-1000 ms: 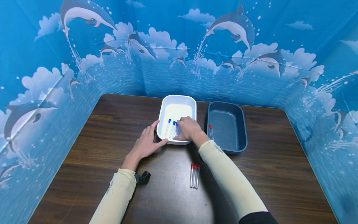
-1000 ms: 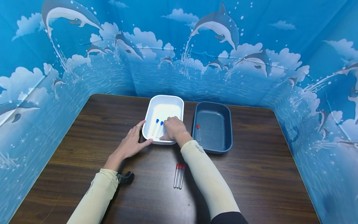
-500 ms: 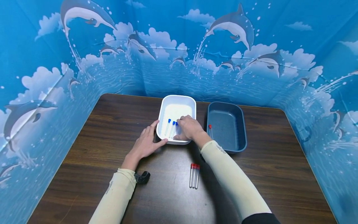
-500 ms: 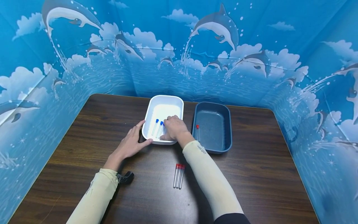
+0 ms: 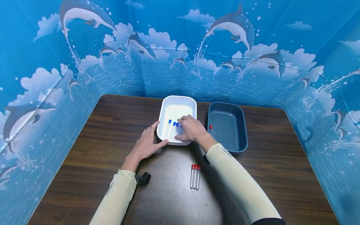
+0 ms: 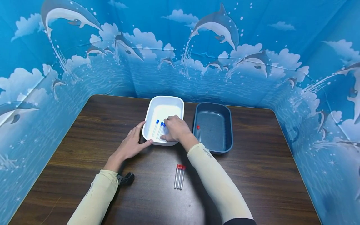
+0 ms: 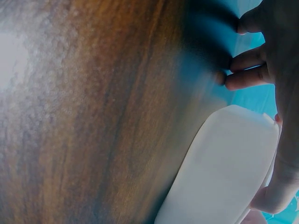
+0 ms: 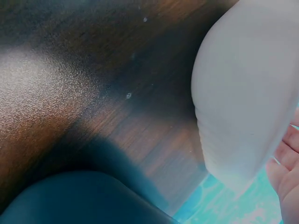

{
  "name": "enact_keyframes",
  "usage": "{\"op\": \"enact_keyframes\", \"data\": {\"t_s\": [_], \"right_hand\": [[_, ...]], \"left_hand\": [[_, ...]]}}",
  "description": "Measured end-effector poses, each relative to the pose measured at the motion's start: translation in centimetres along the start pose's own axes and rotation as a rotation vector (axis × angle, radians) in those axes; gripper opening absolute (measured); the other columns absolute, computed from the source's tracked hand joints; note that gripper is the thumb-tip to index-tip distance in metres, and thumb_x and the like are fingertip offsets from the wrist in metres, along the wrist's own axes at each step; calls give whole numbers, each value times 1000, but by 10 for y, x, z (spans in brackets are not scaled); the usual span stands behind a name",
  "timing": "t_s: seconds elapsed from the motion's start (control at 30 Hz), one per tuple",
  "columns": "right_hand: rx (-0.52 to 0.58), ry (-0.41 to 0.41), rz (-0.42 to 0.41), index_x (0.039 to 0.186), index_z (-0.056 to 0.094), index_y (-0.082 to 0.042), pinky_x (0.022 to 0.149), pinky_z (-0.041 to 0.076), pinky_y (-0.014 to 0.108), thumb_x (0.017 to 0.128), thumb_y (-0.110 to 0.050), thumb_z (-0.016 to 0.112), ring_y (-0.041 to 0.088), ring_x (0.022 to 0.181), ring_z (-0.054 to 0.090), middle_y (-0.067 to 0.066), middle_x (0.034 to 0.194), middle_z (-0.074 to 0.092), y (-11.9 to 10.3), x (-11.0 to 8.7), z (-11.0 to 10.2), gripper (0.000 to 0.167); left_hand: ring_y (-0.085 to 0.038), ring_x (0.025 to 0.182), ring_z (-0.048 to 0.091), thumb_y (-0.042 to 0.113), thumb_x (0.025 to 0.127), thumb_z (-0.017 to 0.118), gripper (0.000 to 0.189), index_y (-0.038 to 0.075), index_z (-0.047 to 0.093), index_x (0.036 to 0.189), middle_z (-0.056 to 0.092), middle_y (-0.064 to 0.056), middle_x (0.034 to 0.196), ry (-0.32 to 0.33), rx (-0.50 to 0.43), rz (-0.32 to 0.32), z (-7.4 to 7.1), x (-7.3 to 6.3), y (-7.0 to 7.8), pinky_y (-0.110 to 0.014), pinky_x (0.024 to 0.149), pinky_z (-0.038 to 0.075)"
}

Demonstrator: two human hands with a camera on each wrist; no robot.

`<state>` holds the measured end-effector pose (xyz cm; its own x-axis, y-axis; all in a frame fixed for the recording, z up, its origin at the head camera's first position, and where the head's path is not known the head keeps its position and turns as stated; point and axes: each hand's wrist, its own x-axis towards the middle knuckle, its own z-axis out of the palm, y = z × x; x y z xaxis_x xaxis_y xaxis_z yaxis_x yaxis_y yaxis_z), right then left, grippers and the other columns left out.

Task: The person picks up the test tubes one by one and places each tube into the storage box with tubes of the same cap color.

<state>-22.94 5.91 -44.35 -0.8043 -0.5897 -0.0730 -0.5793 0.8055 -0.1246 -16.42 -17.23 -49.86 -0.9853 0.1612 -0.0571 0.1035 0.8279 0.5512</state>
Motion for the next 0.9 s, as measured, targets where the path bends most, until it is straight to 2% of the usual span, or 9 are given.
{"op": "enact_keyframes", "data": {"t_s": [0.37, 0.53, 0.73, 0.9], "right_hand": [[72, 68, 20, 143, 52, -12, 100, 43, 47, 79, -59, 72, 31, 131, 46, 9, 142, 52, -2, -18, -12, 82], [90, 100, 17, 142, 53, -11, 99, 44, 46, 80, -58, 72, 28, 127, 48, 8, 140, 53, 0, -26, -18, 80], [99, 124, 26, 144, 52, -12, 100, 43, 47, 81, -58, 71, 29, 131, 45, 8, 141, 52, 5, -37, -22, 80], [136, 155, 33, 143, 53, -11, 97, 46, 46, 80, -56, 73, 27, 126, 47, 9, 141, 52, 10, -48, -25, 80]], "left_hand": [[-28, 117, 40, 85, 78, 46, 101, 40, 1, 156, 41, -10, 139, 7, 4, 5, 0, 0, -1, -54, 88, 43], [-28, 119, 40, 85, 78, 47, 101, 39, 2, 156, 41, -11, 140, 7, -2, 9, 0, 0, -1, -55, 90, 43], [-28, 119, 40, 84, 78, 47, 101, 38, 2, 156, 41, -11, 139, 8, 3, 7, 1, 0, 0, -54, 89, 43], [-28, 118, 40, 83, 79, 48, 101, 38, 2, 156, 42, -10, 138, 17, 10, 10, 2, 0, 0, -53, 87, 43]]}}
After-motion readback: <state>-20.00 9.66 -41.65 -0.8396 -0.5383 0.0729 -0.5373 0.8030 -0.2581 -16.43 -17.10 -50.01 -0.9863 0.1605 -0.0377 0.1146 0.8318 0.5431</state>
